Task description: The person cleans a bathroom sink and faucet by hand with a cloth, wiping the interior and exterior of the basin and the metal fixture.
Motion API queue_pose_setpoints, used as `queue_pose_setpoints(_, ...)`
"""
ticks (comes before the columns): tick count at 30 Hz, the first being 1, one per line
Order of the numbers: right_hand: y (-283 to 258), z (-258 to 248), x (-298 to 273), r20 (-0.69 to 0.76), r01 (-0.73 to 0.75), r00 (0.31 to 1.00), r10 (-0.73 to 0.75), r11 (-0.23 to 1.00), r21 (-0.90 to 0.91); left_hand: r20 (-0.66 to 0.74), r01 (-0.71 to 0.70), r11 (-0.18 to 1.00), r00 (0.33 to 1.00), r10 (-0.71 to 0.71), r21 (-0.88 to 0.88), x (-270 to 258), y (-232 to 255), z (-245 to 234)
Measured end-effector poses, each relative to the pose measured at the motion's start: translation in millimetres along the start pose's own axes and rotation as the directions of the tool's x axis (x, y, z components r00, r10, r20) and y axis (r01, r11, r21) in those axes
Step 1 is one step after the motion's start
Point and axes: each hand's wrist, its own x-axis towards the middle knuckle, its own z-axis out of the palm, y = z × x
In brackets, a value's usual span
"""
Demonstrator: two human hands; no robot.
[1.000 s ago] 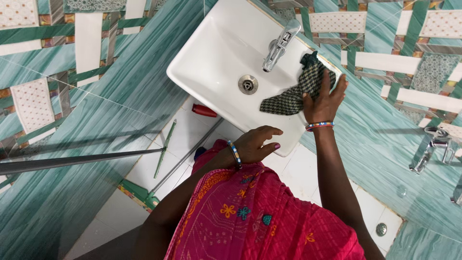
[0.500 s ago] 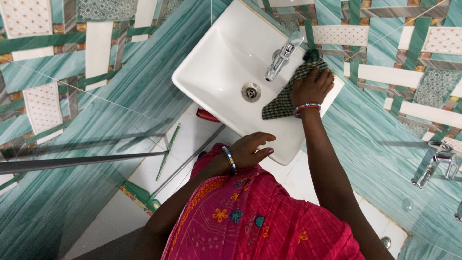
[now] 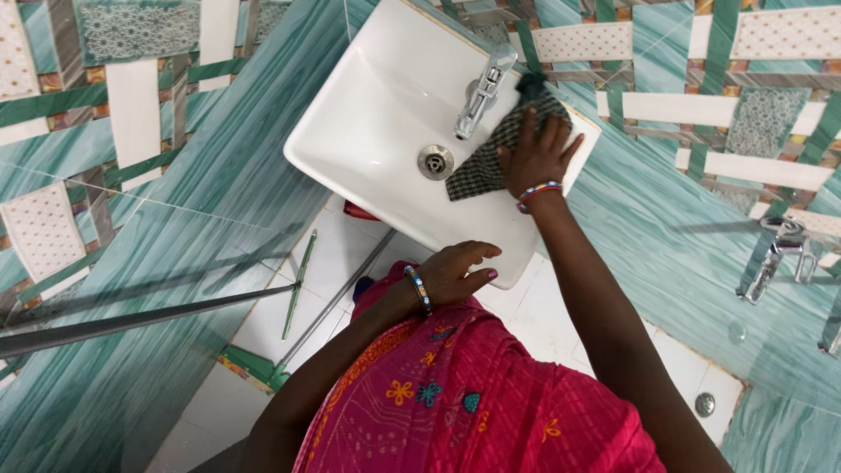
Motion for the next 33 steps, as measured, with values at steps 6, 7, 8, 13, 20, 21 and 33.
queue_pose_setpoints(6,39,-21,-33,0.216,-0.254,0.946,0.240,0.967,0.037,0.029,-0.057,0.998,0.998,0.057,0.004,6,-6,9)
queue_pose_setpoints(7,46,-17,-42,0.275,-0.334,0.912,0.305,0.940,0.064,0.030,-0.058,0.998,0.998,0.058,0.002,7,-7,11)
queue_pose_setpoints(8,54,-11,-51,0.334,-0.413,0.870,0.364,0.907,0.086,0.044,-0.035,0.999,0.998,0.036,-0.010,7,-8,13)
queue_pose_setpoints(13,48,41,-95,0.149,-0.264,0.956,0.253,0.963,0.059,0.061,-0.049,0.999,0.997,0.049,-0.008,1,-12,16)
queue_pose_setpoints(20,5,36,-93,0.240,-0.054,0.960,0.146,0.935,-0.351,0.013,-0.047,0.999,0.999,0.047,-0.017,-12,-13,1)
queue_pose_setpoints(21,0,34,-88,0.241,-0.051,0.960,0.143,0.935,-0.351,-0.007,-0.058,0.998,0.998,0.058,-0.011,-12,-13,-1)
queue_pose_setpoints(33,-92,77,-7,0.749,-0.081,0.632,0.200,0.978,-0.192,-0.149,-0.080,0.996,0.986,0.072,-0.048,-23,-32,-25)
